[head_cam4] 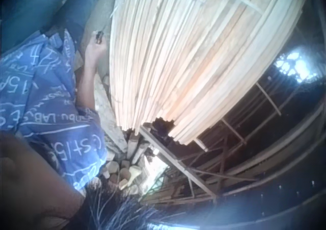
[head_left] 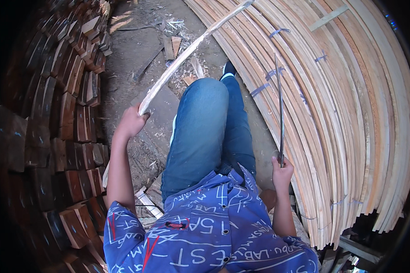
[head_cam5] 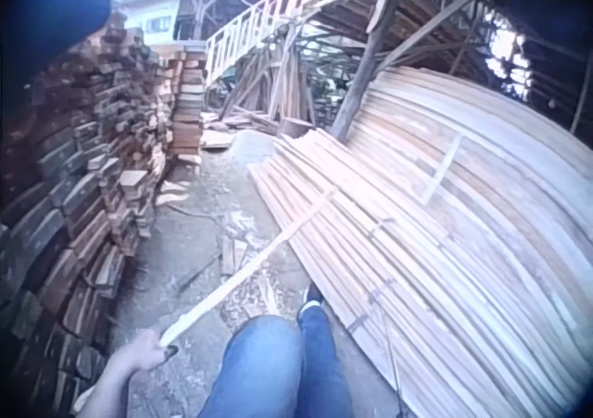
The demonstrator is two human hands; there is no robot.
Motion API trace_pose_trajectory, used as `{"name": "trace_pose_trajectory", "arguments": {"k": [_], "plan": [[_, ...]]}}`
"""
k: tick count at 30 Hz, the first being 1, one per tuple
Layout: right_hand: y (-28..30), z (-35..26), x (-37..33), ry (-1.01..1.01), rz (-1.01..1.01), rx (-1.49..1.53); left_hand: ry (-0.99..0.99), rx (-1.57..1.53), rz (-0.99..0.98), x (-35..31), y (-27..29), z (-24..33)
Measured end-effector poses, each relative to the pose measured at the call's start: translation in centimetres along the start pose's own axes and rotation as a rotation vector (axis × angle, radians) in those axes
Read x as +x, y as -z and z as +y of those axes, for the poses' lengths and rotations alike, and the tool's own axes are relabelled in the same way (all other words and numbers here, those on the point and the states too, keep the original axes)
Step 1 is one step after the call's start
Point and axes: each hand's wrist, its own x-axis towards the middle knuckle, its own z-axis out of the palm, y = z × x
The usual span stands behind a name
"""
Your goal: The person sits on the ground and uses a large knife to shave and shape a long, thin piece of wood. They hold the wood with their left hand and use the knife with their right hand to remove thin strips of wood, refining the piece's shape.
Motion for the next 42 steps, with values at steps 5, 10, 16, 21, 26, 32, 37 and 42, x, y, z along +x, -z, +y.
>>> {"name": "trace_pose_trajectory", "arguments": {"k": [5, 10, 16, 21, 26, 32, 37, 42], "plan": [[0.9, 0.2, -1.5, -0.385, -0.022, 0.242, 0.082, 0.226, -0.005, 5.4, 1.2, -7.7], [0.9, -4.1, -1.0, -0.426, 0.023, 0.378, 0.224, 0.434, -0.145, 7.9, -1.3, -11.1], [0.7, -5.4, -1.3, -0.466, 0.022, 0.392, 0.189, 0.508, -0.278, 9.8, -5.6, -13.3], [-0.4, -5.3, -1.6, -0.486, -0.018, 0.209, 0.157, 0.484, -0.489, 14.1, -10.9, -16.4], [-0.4, -3.2, -0.3, -0.282, -0.094, -0.030, 0.223, 0.375, -0.695, 17.9, -14.4, -16.8], [-3.4, -4.5, 3.6, -0.277, -0.277, -0.125, 0.319, 0.341, -0.780, 21.3, -13.7, -16.2], [-7.8, -5.8, 7.9, -0.233, -0.412, -0.163, 0.298, 0.409, -0.780, 24.7, -12.2, -16.1], [-13.6, -3.5, 13.2, -0.329, -0.544, -0.056, 0.431, 0.386, -0.857, 28.9, -11.2, -14.8]]}}
